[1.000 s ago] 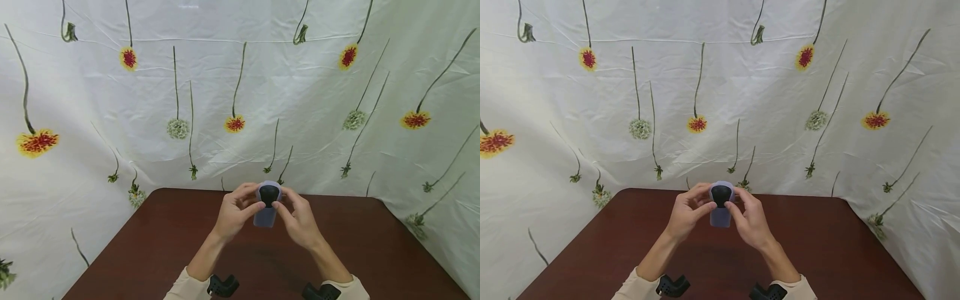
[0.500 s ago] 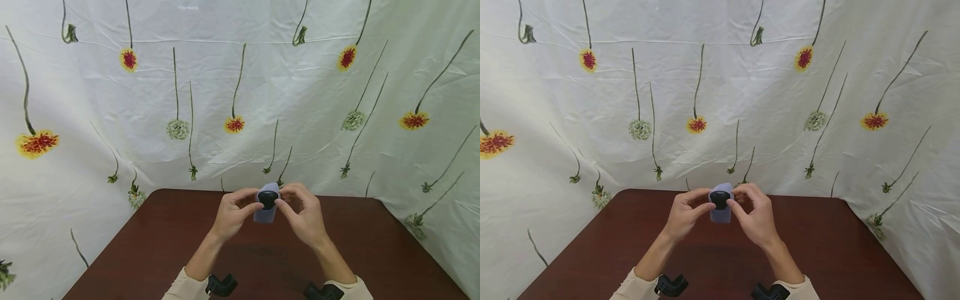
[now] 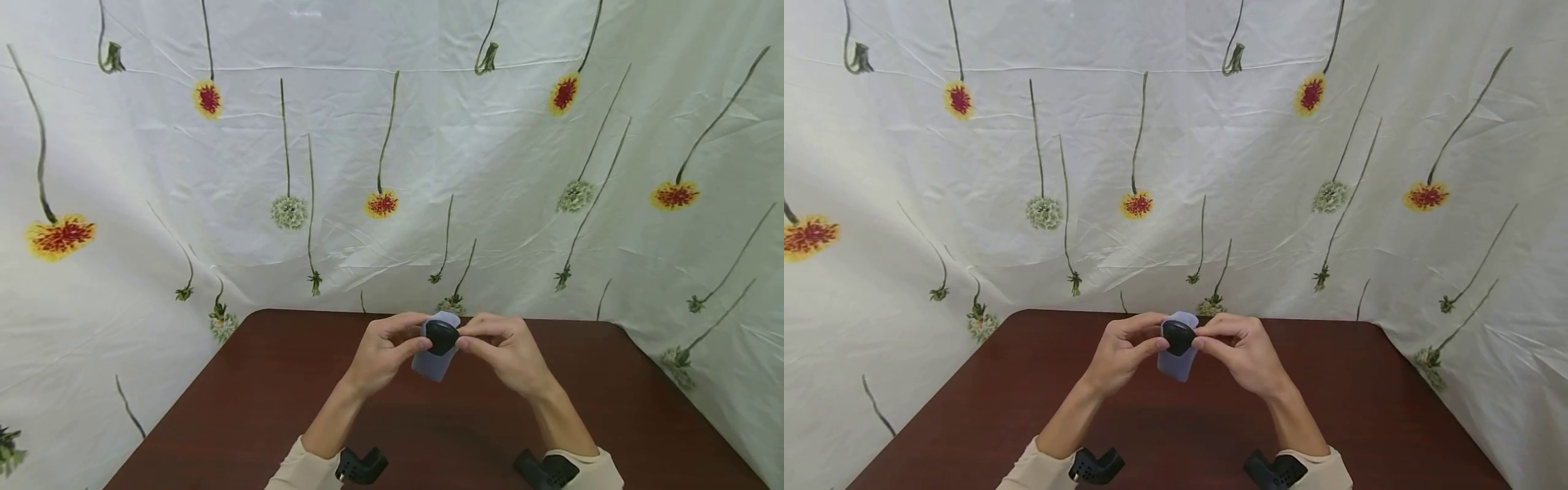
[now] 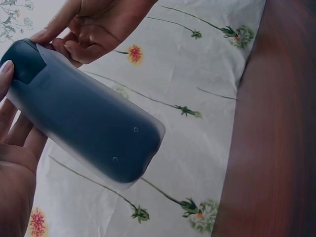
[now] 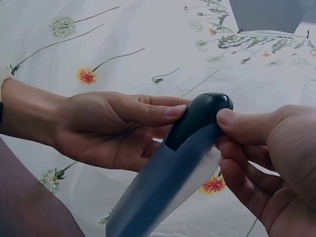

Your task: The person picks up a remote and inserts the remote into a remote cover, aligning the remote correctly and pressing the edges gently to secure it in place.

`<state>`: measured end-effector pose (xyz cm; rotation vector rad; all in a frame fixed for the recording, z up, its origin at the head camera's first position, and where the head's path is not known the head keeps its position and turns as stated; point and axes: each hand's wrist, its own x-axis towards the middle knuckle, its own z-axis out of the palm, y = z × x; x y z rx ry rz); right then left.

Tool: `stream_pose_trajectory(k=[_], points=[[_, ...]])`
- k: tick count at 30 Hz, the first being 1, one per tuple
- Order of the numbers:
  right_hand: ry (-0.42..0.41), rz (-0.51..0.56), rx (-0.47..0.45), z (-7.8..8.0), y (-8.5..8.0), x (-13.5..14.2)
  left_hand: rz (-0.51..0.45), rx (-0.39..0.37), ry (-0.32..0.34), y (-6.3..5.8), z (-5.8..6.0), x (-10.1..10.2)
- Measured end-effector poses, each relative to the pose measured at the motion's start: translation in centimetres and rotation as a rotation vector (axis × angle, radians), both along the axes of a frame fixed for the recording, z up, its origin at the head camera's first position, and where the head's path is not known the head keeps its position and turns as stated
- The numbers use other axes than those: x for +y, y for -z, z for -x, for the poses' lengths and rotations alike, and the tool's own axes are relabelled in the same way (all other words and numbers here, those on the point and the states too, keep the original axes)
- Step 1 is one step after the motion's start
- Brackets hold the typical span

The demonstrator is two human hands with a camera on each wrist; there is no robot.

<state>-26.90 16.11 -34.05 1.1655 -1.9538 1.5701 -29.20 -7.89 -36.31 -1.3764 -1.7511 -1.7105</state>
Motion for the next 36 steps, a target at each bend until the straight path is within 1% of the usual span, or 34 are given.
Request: stream_pose_trajectory(k=[4,6,8,10,12,15,18,19,22,25,27,30,36], points=[[-0.006,0.026,0.028,0.2,0.2,-0.1,-0.001,0.008,-0.04,0.0,0.0,0.0],[0.016,0.042,0.042,0.3,0.3,-0.3,-0.004,0.011,-0.058,0.0,0.1,0.0],[0.054,0.064,0.037,0.2,0.4,-0.7,-0.005,0.024,-0.072,0.1,0.1,0.1],[0.109,0.097,0.002,0.1,0.5,-1.2,-0.005,0.034,-0.084,0.1,0.1,0.2],[0.159,0.148,-0.073,-0.1,0.4,-1.8,-0.004,0.061,-0.095,0.1,0.2,0.4],[0.244,0.229,-0.173,-0.5,0.4,-2.9,0.004,0.13,-0.139,0.2,0.4,0.5],[0.323,0.296,-0.212,-0.8,0.4,-3.8,0.016,0.22,-0.215,0.2,0.5,0.6],[0.351,0.309,-0.208,-0.8,0.4,-4.0,0.021,0.248,-0.244,0.3,0.6,0.7],[0.411,0.337,-0.182,-1.0,0.6,-4.6,0.025,0.3,-0.298,0.4,0.7,0.8],[0.439,0.336,-0.153,-1.1,0.7,-4.8,0.015,0.308,-0.32,0.5,0.6,0.9],[0.445,0.327,-0.136,-1.0,0.8,-4.9,0.002,0.296,-0.329,0.5,0.6,1.0],[0.453,0.317,-0.096,-1.0,0.9,-4.9,-0.028,0.26,-0.336,0.6,0.5,1.2],[0.491,0.33,0.047,-1.2,1.1,-5.1,-0.075,0.195,-0.327,0.5,-0.1,1.6]])
